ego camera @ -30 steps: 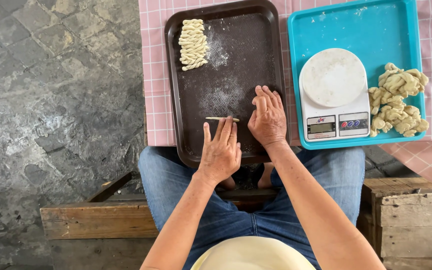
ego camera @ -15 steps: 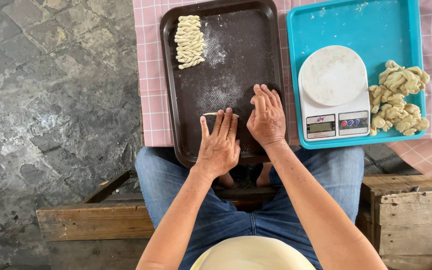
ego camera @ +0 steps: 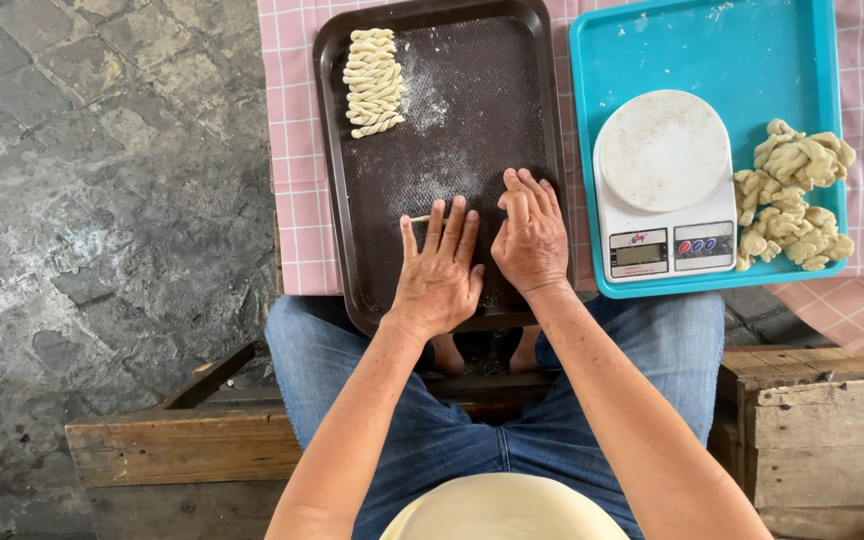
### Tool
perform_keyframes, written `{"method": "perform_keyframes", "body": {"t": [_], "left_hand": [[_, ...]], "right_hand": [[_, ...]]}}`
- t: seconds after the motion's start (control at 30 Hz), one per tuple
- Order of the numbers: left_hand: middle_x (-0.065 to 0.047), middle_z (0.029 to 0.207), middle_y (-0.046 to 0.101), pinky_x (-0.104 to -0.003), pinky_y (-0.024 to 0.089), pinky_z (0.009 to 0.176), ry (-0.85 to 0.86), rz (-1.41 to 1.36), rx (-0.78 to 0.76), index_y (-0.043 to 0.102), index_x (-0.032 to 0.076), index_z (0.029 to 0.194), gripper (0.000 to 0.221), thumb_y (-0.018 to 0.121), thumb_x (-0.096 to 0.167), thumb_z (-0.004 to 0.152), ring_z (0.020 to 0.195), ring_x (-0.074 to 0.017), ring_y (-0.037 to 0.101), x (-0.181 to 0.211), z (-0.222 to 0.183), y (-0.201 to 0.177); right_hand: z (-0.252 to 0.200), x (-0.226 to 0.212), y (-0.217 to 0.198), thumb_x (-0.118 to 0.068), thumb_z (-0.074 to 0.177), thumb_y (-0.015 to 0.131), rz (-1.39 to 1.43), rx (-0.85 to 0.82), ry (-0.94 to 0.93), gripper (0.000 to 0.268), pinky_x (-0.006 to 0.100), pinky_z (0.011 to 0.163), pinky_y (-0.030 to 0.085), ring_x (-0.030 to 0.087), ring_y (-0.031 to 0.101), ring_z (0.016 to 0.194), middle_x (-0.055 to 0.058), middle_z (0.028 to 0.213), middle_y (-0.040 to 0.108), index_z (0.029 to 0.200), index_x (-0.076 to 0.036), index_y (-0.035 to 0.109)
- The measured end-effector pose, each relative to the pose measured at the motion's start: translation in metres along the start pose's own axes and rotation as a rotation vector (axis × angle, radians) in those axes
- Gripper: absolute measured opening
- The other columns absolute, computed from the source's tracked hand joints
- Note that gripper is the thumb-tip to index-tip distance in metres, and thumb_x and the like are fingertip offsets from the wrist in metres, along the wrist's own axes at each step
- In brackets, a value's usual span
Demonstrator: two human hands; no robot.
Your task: Shaping small pieces of dough into twisted snacks by rolling and braiding them by hand.
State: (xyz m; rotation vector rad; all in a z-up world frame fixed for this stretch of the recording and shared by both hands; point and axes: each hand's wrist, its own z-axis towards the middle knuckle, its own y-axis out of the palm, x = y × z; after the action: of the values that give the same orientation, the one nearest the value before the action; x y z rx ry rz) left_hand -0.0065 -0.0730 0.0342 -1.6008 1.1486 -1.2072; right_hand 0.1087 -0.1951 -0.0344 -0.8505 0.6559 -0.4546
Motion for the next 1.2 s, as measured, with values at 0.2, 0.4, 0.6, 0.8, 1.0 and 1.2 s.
{"method": "perform_keyframes", "body": {"t": [0.2,0.4,0.6,0.8,1.0,1.2], "left_hand": [[-0.016,0.172,0.006,-0.073,-0.001,0.119,0.005,0.000,-0.032,0.021,0.009,0.163,0.074,0.042,0.040,0.100,0.156,-0.0429,0.004,-0.002,0.012,-0.008],[-0.015,0.172,0.003,-0.073,-0.001,0.119,0.014,0.017,-0.050,0.020,0.012,0.164,0.073,0.040,0.042,0.100,0.157,-0.0427,0.001,-0.006,0.022,-0.008],[-0.014,0.172,0.000,-0.072,-0.003,0.119,0.027,0.008,-0.083,0.018,0.015,0.165,0.072,0.038,0.042,0.101,0.156,-0.0434,-0.004,-0.009,0.033,-0.016],[-0.012,0.172,-0.004,-0.072,-0.004,0.119,0.049,0.051,-0.100,0.017,0.022,0.166,0.070,0.033,0.045,0.102,0.157,-0.0419,-0.007,-0.015,0.056,-0.024],[-0.010,0.172,-0.003,-0.072,0.000,0.120,0.074,0.075,-0.081,0.021,0.027,0.166,0.067,0.035,0.044,0.102,0.156,-0.0448,-0.004,-0.019,0.073,-0.028],[-0.014,0.172,0.006,-0.074,0.008,0.119,0.133,0.057,0.021,0.021,0.026,0.165,0.068,0.040,0.042,0.102,0.156,-0.0470,0.005,-0.029,0.086,-0.022]], "right_hand": [[-0.001,0.001,0.000,0.002,0.076,0.062,0.015,-0.007,0.003,0.036,0.047,0.113,0.042,0.031,0.061,0.129,0.012,0.135,0.067,0.101,-0.017,0.045],[-0.001,0.002,0.000,0.002,0.077,0.063,0.030,-0.009,0.014,0.036,0.047,0.114,0.042,0.031,0.060,0.129,0.012,0.136,0.067,0.102,-0.016,0.045],[-0.002,0.002,0.001,0.002,0.076,0.062,0.036,0.000,0.012,0.035,0.047,0.114,0.042,0.031,0.061,0.129,0.012,0.137,0.066,0.101,-0.016,0.045],[0.000,0.003,0.002,0.001,0.075,0.062,0.032,0.022,0.002,0.034,0.047,0.113,0.043,0.032,0.062,0.128,0.012,0.136,0.067,0.100,-0.016,0.046],[0.002,0.000,-0.001,0.000,0.076,0.059,0.023,0.037,-0.004,0.033,0.046,0.112,0.043,0.031,0.063,0.126,0.012,0.134,0.068,0.103,-0.016,0.048],[0.004,-0.004,-0.006,0.001,0.074,0.058,0.012,0.050,-0.022,0.034,0.046,0.111,0.045,0.031,0.064,0.124,0.012,0.132,0.069,0.103,-0.016,0.050]]}}
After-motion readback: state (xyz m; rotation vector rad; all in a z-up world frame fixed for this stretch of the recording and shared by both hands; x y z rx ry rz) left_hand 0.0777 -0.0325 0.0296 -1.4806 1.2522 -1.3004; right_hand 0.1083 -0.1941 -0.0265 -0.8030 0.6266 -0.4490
